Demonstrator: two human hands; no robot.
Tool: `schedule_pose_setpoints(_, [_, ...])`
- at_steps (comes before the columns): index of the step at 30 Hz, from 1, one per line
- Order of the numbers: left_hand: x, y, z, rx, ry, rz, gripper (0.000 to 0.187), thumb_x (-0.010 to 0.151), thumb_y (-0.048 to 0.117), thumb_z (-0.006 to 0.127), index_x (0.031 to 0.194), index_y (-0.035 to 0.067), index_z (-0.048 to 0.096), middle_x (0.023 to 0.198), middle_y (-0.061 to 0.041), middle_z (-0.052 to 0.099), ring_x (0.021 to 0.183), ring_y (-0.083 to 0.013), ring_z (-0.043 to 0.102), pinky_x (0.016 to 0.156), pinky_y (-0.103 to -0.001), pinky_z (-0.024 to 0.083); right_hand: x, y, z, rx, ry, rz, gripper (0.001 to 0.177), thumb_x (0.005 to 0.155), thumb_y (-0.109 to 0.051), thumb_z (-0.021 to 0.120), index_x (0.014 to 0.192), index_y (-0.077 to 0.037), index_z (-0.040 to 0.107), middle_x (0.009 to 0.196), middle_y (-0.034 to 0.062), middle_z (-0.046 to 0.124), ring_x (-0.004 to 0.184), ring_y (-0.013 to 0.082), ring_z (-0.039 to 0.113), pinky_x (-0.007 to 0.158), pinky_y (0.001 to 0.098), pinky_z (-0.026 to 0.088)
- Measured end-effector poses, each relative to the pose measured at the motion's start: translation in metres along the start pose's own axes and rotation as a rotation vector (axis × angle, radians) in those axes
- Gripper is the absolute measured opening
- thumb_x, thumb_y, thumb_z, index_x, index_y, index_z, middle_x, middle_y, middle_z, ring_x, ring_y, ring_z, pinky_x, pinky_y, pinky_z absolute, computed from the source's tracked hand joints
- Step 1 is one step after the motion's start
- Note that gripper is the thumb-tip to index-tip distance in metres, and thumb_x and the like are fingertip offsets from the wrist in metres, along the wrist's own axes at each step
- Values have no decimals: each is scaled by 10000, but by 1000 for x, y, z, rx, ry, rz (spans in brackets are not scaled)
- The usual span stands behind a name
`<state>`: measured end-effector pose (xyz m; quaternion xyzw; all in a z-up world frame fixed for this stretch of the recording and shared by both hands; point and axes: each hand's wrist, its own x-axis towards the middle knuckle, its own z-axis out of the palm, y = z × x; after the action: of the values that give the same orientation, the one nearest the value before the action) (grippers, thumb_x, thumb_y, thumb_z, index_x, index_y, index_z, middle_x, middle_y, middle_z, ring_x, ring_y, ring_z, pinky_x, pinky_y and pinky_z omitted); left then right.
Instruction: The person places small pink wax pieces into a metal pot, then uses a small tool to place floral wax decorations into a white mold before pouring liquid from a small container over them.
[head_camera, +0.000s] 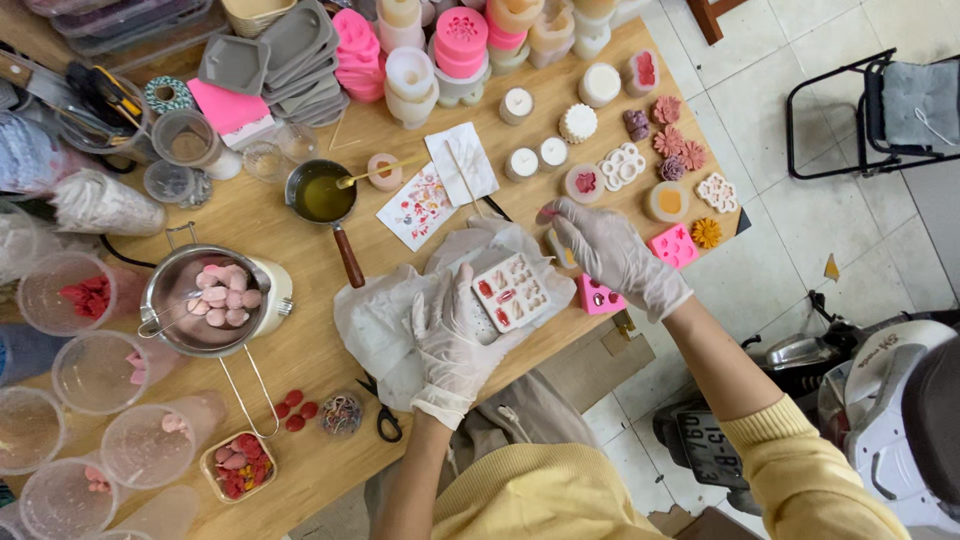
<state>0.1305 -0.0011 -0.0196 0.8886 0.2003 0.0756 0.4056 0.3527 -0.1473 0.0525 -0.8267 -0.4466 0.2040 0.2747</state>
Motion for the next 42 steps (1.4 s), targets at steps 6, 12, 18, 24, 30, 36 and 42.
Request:
schedule_pose_setpoints(6, [1,-3,5,100,59,41,1132,676,643,841,1517,43,378,1480,-190,515,1415,-313,439,1185,-544,195,-28,-28,22,-107,-37,-23,208,988,-244,615,1087,-61,618,856,155,654,805,375,656,680,466,521])
schedule_pose_setpoints(12, [1,-5,5,120,26,23,1082,691,635,840,1512,74,413,1471,-136,536,1400,-268,459,1189,-527,218,-16,-35,35,-541,160,-348,179,835,-253,720,994,-175,749,749,54,590,742,259,625,751,443,509])
schedule_pose_setpoints(18, [1,-6,5,124,42,46,1081,659,586,868,1509,90,419,1483,-103,533,1388,-269,464,1186,-514,222,-10,-39,43,-578,108,-342,212,875,-302,734,969,-113,733,766,54,588,720,253,592,667,407,438])
schedule_pose_setpoints(24, [1,-7,5,111,37,51,1062,662,561,880,1501,97,423,1471,-95,537,1379,-260,473,1187,-511,226,-10,-37,50,-583,60,-367,188,878,-272,724,950,-100,702,813,60,595,764,254,602,702,398,439])
schedule_pose_setpoints(30, [1,-7,5,110,54,72,1040,676,535,878,1506,104,423,1482,-84,534,1380,-251,473,1185,-504,225,-3,-35,47,-539,-5,-302,205,866,-294,741,847,-100,678,815,76,595,742,278,590,698,414,434])
schedule_pose_setpoints(36, [0,-7,6,95,66,75,1054,672,545,879,1509,101,418,1480,-81,532,1375,-242,471,1191,-498,220,-1,-34,45,-611,2,-398,179,766,-259,747,882,-127,714,853,42,611,780,254,615,684,413,430])
schedule_pose_setpoints(42, [1,-8,7,92,66,68,1081,651,571,880,1504,95,418,1471,-84,533,1375,-242,471,1185,-502,218,-2,-33,38,-518,63,-402,172,850,-261,734,941,-115,727,832,50,599,761,251,599,686,403,434])
